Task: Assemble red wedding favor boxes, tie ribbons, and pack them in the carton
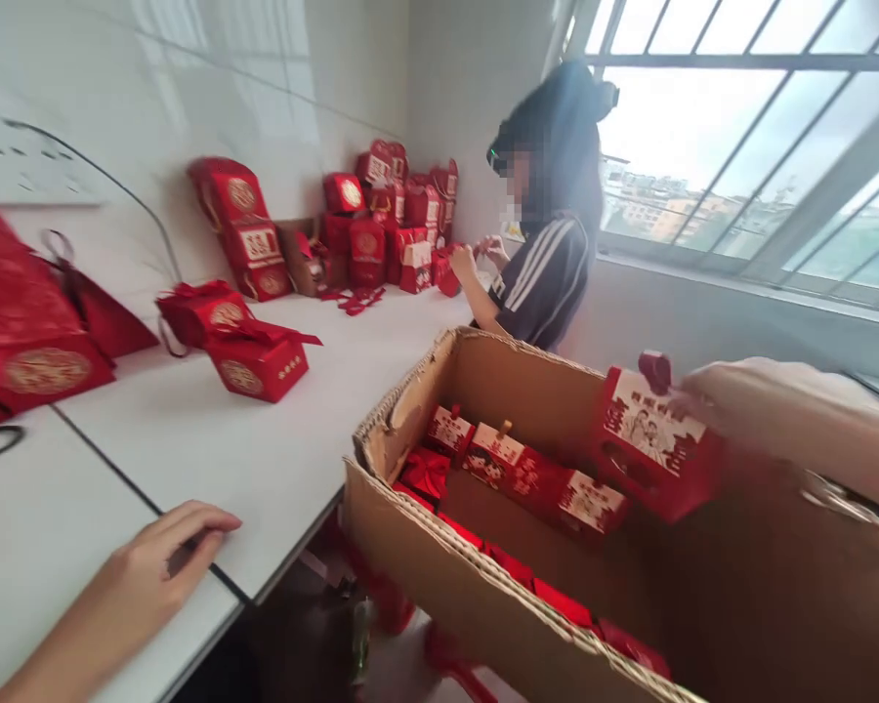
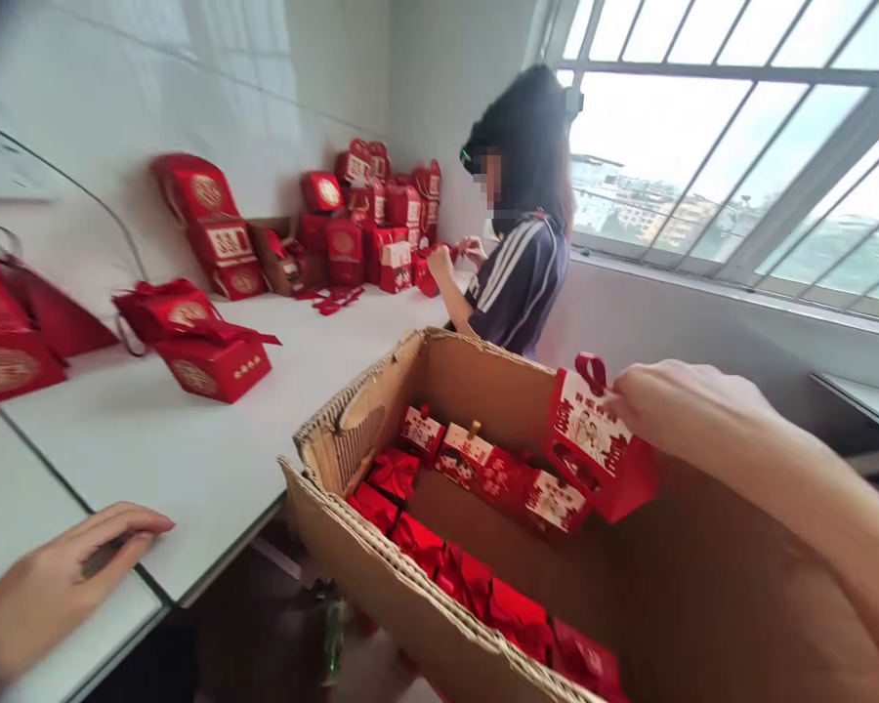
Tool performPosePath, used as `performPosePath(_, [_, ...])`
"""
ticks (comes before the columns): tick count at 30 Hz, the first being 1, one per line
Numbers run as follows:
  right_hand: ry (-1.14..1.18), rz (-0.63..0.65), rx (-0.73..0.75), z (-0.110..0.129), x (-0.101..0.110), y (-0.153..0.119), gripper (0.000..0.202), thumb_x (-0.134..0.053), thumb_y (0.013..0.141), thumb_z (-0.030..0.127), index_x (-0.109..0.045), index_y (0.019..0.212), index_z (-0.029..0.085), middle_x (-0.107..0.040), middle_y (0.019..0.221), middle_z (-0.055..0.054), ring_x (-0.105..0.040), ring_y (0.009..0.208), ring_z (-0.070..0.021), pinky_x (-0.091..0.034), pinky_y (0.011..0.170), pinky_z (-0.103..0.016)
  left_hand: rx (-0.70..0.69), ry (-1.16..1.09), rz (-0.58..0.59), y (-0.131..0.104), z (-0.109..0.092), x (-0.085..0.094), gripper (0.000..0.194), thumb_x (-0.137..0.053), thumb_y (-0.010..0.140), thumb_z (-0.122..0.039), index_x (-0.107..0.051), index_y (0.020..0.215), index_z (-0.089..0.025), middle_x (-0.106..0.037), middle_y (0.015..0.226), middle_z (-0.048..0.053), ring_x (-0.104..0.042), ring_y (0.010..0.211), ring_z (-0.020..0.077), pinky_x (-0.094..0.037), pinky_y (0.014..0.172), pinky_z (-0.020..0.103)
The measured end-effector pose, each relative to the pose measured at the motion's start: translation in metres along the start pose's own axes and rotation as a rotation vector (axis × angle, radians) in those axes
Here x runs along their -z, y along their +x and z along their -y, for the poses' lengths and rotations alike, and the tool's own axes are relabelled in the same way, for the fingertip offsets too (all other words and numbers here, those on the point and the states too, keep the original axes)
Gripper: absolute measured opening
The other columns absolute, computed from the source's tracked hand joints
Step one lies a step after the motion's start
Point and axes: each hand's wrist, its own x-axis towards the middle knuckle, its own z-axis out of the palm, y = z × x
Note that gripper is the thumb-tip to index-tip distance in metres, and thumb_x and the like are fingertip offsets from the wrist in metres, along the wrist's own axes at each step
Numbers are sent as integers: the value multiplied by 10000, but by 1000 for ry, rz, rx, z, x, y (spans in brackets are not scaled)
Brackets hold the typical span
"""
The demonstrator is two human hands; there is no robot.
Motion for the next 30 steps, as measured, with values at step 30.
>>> performPosePath(30, [779, -362, 1254, 453, 107, -97, 215, -395, 927, 257, -567, 866, 144, -654, 966, -141, -608, 873, -228, -382, 660, -269, -639, -22, -290, -30, -49, 2, 132, -462, 729, -71, -483, 732, -201, -565, 649, 16, -504, 588, 130, -431, 585, 258])
